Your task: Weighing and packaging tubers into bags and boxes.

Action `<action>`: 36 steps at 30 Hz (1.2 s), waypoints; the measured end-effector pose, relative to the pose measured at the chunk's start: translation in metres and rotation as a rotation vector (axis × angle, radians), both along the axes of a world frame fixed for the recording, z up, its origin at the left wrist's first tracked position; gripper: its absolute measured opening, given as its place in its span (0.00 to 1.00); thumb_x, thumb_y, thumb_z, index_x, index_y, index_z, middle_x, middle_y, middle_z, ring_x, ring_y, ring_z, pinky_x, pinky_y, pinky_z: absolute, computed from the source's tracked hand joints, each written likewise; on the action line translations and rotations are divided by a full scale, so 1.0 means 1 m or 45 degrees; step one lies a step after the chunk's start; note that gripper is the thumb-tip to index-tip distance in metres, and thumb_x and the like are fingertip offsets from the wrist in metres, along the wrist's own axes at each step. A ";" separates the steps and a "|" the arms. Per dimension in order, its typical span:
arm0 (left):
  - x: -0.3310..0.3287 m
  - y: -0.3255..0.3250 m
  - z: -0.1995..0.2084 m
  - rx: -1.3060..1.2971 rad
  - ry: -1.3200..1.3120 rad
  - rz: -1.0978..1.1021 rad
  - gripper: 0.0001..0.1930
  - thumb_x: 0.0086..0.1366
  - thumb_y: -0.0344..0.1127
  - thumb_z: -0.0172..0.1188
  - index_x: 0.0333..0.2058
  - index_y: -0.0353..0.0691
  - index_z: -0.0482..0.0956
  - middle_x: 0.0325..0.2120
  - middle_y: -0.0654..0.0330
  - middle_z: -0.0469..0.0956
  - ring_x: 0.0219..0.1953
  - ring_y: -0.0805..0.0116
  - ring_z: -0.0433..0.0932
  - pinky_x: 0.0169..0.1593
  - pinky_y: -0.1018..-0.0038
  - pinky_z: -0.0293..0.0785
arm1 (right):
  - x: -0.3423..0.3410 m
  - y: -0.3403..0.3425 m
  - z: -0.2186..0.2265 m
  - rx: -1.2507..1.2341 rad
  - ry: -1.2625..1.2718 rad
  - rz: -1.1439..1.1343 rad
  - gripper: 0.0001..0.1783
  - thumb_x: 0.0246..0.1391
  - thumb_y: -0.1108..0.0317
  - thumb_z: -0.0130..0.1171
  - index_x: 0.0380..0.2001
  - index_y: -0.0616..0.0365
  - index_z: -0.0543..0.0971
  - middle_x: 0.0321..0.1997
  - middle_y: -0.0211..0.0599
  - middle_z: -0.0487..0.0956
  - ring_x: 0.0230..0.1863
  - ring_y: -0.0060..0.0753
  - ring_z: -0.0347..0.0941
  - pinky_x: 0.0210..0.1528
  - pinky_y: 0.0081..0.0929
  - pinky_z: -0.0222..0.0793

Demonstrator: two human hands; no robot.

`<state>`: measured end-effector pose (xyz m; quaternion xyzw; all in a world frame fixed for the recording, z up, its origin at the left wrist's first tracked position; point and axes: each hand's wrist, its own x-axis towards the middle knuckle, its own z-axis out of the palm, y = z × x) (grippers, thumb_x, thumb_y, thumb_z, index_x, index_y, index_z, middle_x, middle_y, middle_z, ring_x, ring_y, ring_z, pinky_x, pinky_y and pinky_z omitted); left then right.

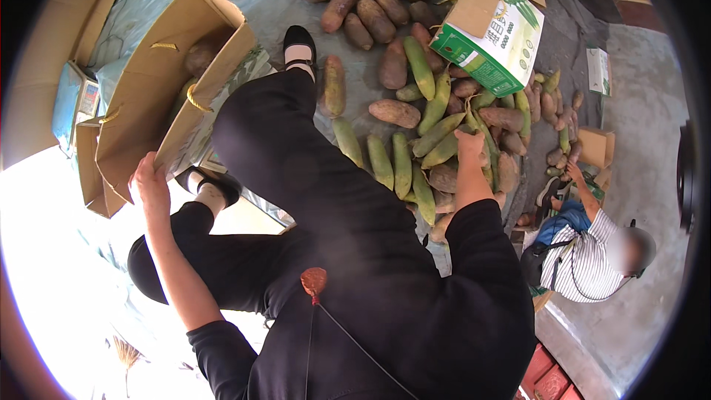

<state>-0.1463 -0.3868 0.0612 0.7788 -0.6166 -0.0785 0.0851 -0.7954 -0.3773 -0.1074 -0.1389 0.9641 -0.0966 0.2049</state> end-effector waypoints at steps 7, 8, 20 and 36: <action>-0.009 0.001 0.016 0.093 -0.077 0.045 0.12 0.51 0.24 0.59 0.37 0.39 0.76 0.34 0.53 0.78 0.40 0.51 0.76 0.46 0.62 0.70 | 0.022 0.003 0.001 -0.188 -0.021 0.165 0.40 0.36 0.65 0.71 0.54 0.66 0.66 0.56 0.53 0.69 0.55 0.54 0.66 0.57 0.39 0.64; -0.010 0.001 0.012 0.107 -0.066 0.047 0.12 0.51 0.24 0.58 0.37 0.40 0.76 0.33 0.54 0.78 0.41 0.53 0.76 0.48 0.62 0.68 | 0.019 0.007 -0.003 -0.380 -0.058 0.113 0.38 0.35 0.67 0.72 0.52 0.66 0.68 0.54 0.53 0.70 0.54 0.55 0.67 0.56 0.39 0.64; -0.004 0.005 0.007 0.077 -0.083 0.020 0.12 0.51 0.21 0.52 0.33 0.42 0.78 0.28 0.57 0.77 0.38 0.57 0.77 0.50 0.62 0.65 | 0.114 -0.057 0.081 -0.705 0.010 1.163 0.32 0.35 0.73 0.71 0.47 0.61 0.69 0.48 0.44 0.72 0.48 0.45 0.70 0.51 0.35 0.66; -0.004 0.008 0.012 0.045 -0.031 0.031 0.12 0.50 0.21 0.51 0.32 0.43 0.78 0.27 0.57 0.76 0.38 0.58 0.77 0.50 0.61 0.65 | 0.380 -0.192 0.297 -1.387 -1.402 1.509 0.29 0.45 0.80 0.62 0.53 0.60 0.66 0.48 0.36 0.70 0.49 0.29 0.68 0.55 0.28 0.63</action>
